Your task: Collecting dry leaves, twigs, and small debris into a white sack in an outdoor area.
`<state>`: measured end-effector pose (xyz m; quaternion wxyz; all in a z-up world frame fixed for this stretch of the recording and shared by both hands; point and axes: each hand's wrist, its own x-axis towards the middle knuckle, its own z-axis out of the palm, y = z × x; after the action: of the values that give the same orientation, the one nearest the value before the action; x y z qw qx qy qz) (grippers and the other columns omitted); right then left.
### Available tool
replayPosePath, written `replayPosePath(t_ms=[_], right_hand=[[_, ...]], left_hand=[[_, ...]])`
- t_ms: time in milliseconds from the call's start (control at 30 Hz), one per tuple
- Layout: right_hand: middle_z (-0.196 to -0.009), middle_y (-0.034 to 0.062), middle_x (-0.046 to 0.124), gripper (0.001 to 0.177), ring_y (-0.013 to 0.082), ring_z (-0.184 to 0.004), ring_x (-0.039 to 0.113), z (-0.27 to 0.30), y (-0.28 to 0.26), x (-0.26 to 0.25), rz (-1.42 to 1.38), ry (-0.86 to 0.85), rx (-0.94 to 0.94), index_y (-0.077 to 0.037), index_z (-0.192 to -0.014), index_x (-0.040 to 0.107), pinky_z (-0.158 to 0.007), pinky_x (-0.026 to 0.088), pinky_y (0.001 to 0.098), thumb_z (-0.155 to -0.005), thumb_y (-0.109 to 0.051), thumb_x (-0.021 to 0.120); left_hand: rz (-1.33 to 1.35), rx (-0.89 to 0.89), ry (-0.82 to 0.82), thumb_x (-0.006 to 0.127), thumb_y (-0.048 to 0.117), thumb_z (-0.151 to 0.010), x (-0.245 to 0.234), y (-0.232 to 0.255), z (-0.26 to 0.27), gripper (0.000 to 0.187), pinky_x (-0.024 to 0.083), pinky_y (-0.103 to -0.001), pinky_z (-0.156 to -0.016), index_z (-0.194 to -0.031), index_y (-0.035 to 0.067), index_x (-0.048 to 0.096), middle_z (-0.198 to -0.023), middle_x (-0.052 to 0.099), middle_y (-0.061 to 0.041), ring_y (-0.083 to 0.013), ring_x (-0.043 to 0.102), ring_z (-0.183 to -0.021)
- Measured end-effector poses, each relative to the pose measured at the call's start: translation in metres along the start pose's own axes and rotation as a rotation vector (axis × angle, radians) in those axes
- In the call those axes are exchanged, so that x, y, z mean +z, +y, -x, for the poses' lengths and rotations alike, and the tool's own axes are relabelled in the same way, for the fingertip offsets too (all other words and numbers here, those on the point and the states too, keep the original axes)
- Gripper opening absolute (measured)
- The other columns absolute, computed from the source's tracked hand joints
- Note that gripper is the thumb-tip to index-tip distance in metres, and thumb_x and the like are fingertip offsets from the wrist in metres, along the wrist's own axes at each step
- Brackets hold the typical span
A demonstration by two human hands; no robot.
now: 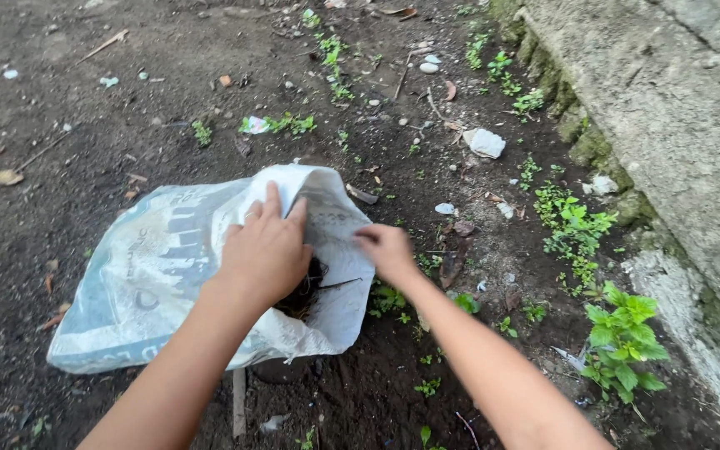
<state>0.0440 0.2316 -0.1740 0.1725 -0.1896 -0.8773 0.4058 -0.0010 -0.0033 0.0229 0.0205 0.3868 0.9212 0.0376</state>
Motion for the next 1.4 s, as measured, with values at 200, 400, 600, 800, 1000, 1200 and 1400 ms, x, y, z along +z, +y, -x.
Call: replayPosePath(t_ms=[200, 400, 600, 800, 1000, 1200, 1400], right_hand=[[-0.122, 0.0054, 0.075, 0.029, 0.0203, -0.099, 0.073, 0.016, 0.15, -0.076, 0.466, 0.007, 0.343, -0.019, -0.124, 0.074, -0.094, 0.055, 0.0403, -0.096, -0.023, 0.069], [-0.143, 0.0042, 0.054, 0.061, 0.0281, -0.137, 0.048, 0.037, 0.14, -0.109, 0.798, -0.185, 0.494, -0.024, -0.144, 0.056, -0.113, 0.043, 0.0453, -0.088, -0.022, 0.079], [-0.16, 0.0015, 0.04, 0.085, 0.0287, -0.146, 0.039, 0.017, 0.164, -0.081, 0.842, -0.282, 0.373, -0.024, -0.153, 0.04, -0.118, 0.037, 0.0464, -0.081, -0.014, 0.082], [-0.153, 0.012, 0.042, 0.1, 0.0308, -0.143, 0.035, -0.001, 0.232, -0.074, 1.017, -0.382, 0.309, -0.025, -0.165, 0.026, -0.118, 0.025, 0.0492, -0.081, 0.011, 0.066], [-0.136, 0.0028, 0.063, 0.039, 0.0243, -0.136, 0.051, 0.03, 0.192, -0.103, 0.948, -0.324, 0.422, -0.025, -0.128, 0.07, -0.115, 0.036, 0.0465, -0.09, -0.022, 0.072], [-0.11, 0.0043, 0.077, 0.022, 0.0248, -0.112, 0.069, 0.037, 0.157, -0.125, 0.752, -0.164, 0.478, -0.025, -0.116, 0.077, -0.106, 0.045, 0.0495, -0.096, -0.031, 0.068], [-0.1, 0.0125, 0.077, 0.026, 0.0291, -0.094, 0.075, 0.017, 0.067, -0.091, 0.505, -0.17, 0.114, -0.015, -0.114, 0.077, -0.085, 0.057, 0.0439, -0.09, -0.019, 0.07]], left_hand=[[0.007, 0.021, 0.017, 0.062, 0.031, -0.091, 0.008, 0.006, -0.008, 0.073, 0.038, -0.057, -0.109, -0.153, 0.005, 0.034, -0.161, 0.025, -0.024, -0.0433, 0.037, -0.142], [-0.019, 0.043, 0.008, 0.054, 0.019, -0.089, 0.015, 0.014, -0.018, 0.067, 0.035, -0.059, -0.109, -0.151, 0.0, 0.036, -0.159, 0.027, -0.027, -0.0449, 0.037, -0.141], [-0.006, 0.046, 0.044, 0.051, 0.019, -0.093, 0.028, 0.022, -0.02, 0.061, 0.038, -0.059, -0.107, -0.149, -0.002, 0.04, -0.159, 0.03, -0.028, -0.0462, 0.038, -0.141], [0.001, 0.045, 0.011, 0.058, 0.025, -0.09, 0.021, 0.025, -0.017, 0.068, 0.036, -0.058, -0.109, -0.149, -0.001, 0.038, -0.158, 0.029, -0.026, -0.045, 0.035, -0.142], [-0.008, 0.024, -0.057, 0.061, 0.027, -0.091, 0.015, 0.026, -0.015, 0.072, 0.033, -0.058, -0.112, -0.152, 0.0, 0.033, -0.16, 0.023, -0.025, -0.044, 0.032, -0.144], [-0.019, 0.046, -0.064, 0.061, 0.031, -0.093, 0.012, 0.016, -0.011, 0.072, 0.033, -0.056, -0.112, -0.152, 0.002, 0.031, -0.162, 0.021, -0.023, -0.0427, 0.031, -0.144], [0.015, 0.086, -0.003, 0.065, 0.032, -0.092, 0.021, 0.005, -0.008, 0.075, 0.038, -0.057, -0.11, -0.154, 0.004, 0.033, -0.162, 0.025, -0.022, -0.0437, 0.036, -0.143]])
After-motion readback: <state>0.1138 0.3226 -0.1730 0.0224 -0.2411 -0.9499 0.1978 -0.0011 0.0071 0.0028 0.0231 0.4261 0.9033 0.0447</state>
